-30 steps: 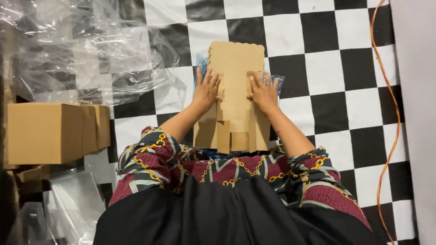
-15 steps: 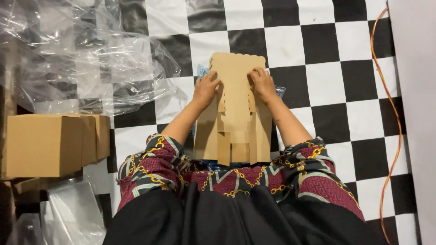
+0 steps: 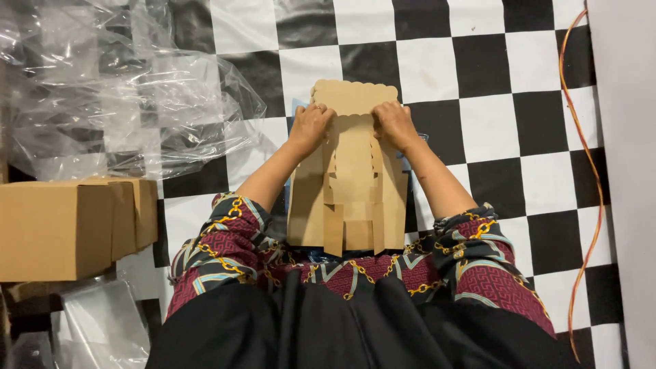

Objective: The person assembles a small rigid cardboard box from a flat pre-cut sheet by folding along defined lines and securing tabs with both hands, then aligns and picks up the completed box.

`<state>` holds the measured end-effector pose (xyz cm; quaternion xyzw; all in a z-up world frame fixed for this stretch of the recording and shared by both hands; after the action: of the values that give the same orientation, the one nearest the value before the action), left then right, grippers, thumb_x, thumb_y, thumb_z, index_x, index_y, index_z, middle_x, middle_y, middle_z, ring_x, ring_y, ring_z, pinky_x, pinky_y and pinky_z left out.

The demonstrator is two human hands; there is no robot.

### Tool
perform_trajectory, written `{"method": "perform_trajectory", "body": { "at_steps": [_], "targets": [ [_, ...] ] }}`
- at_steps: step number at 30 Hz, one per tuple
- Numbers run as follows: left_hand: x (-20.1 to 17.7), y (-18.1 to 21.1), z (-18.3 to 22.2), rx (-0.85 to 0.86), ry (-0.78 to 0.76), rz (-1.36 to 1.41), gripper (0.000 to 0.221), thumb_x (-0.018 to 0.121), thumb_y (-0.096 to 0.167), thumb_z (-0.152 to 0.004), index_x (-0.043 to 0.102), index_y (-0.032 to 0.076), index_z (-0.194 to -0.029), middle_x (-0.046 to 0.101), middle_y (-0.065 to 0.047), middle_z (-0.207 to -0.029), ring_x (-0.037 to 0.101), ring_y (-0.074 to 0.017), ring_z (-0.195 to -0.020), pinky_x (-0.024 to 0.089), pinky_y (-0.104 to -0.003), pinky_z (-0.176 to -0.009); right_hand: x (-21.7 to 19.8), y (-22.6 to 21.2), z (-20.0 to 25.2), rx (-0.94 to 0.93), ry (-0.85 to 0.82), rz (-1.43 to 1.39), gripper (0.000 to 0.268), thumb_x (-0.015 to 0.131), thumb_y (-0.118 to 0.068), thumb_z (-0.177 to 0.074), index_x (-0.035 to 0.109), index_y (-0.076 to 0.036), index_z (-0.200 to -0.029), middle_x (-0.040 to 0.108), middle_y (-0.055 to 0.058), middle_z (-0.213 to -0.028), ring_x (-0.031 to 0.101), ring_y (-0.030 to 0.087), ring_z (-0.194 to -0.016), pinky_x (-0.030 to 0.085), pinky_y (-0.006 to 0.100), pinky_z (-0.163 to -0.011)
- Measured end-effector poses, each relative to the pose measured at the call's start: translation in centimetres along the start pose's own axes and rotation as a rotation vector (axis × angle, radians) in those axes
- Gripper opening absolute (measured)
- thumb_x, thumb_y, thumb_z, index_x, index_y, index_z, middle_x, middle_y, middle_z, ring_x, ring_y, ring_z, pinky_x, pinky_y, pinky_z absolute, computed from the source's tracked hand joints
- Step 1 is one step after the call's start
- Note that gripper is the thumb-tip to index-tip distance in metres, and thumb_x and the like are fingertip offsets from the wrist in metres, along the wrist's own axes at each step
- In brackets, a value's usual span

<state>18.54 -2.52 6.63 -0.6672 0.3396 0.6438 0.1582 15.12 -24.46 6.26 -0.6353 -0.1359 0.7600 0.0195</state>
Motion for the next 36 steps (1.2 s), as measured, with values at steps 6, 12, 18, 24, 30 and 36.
{"method": "perform_trajectory", "body": {
  "at_steps": [6, 12, 18, 24, 30, 36],
  "targets": [
    [-2.4, 2.4, 0.9, 0.158, 0.264, -0.115, 0.023, 0.081, 0.018, -0.078, 0.064, 0.027, -0.092, 0.06, 0.006, -0.085, 0.056, -0.0161, -0.087, 0.041, -0.034, -0.079, 2.0, -2.0, 2.3, -0.318, 0.522, 0.347, 0.024, 0.082, -0.027, -0.071, 0.061, -0.02, -0.079, 0.055, -0.004, -0.08, 0.056, 0.018, -0.084, 0.046, 0.032, -0.071],
    [-2.2, 5.4, 4.0, 0.32, 0.564, -0.182, 0.011, 0.075, 0.021, -0.086, 0.065, 0.016, -0.087, 0.053, -0.003, -0.081, 0.052, -0.0229, -0.075, 0.044, -0.039, -0.075, -1.2, -7.6, 7.3, -0.271, 0.614, 0.479, 0.019, 0.064, -0.009, -0.083, 0.068, -0.011, -0.101, 0.055, 0.005, -0.085, 0.058, 0.023, -0.077, 0.047, 0.032, -0.061],
    [-2.1, 7.4, 3.3, 0.151, -0.05, -0.302, 0.092, 0.094, 0.038, -0.051, 0.053, 0.016, -0.13, 0.066, -0.003, -0.116, 0.059, -0.024, -0.106, 0.043, -0.04, -0.092, -1.4, -11.5, 6.0, -0.056, 0.505, 0.45, 0.038, 0.065, -0.017, -0.089, 0.07, -0.02, -0.126, 0.055, 0.012, -0.083, 0.057, 0.033, -0.077, 0.044, 0.042, -0.064],
    [1.2, 6.1, 3.9, 0.042, -0.126, -0.243, 0.116, 0.097, 0.046, -0.043, 0.052, 0.007, -0.142, 0.057, -0.016, -0.128, 0.05, -0.0395, -0.118, 0.031, -0.062, -0.109, 1.2, -7.3, 5.6, -0.037, 0.504, 0.446, 0.034, 0.068, -0.014, -0.083, 0.07, -0.011, -0.117, 0.058, 0.014, -0.093, 0.057, 0.033, -0.083, 0.044, 0.041, -0.063],
    [2.5, 2.3, 1.9, 0.05, 0.445, -0.181, 0.003, 0.066, 0.014, -0.081, 0.065, 0.015, -0.079, 0.057, -0.007, -0.075, 0.055, -0.0278, -0.071, 0.038, -0.044, -0.064, 1.7, -0.8, 4.0, 0.007, 0.474, 0.197, 0.02, 0.076, -0.023, -0.083, 0.073, -0.014, -0.1, 0.062, 0.008, -0.1, 0.063, 0.031, -0.094, 0.055, 0.04, -0.065],
    [4.9, -3.4, -0.5, -0.404, 0.198, 0.267, 0.011, 0.084, 0.024, -0.081, 0.076, 0.017, -0.084, 0.066, -0.005, -0.082, 0.071, -0.0281, -0.082, 0.059, -0.038, -0.071, 1.4, 5.0, 1.8, 0.212, 0.491, -0.123, 0.028, 0.073, -0.047, -0.097, 0.077, -0.019, -0.098, 0.059, 0.004, -0.098, 0.061, 0.031, -0.097, 0.054, 0.041, -0.079]
  ]
}}
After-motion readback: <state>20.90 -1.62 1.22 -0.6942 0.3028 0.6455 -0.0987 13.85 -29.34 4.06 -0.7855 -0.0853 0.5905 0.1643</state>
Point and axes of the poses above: each hand's wrist, its own z-axis away from the middle knuckle, its own x-axis out of the palm, y = z × x, the point moved 8 cm from there along -z, towards the middle knuckle
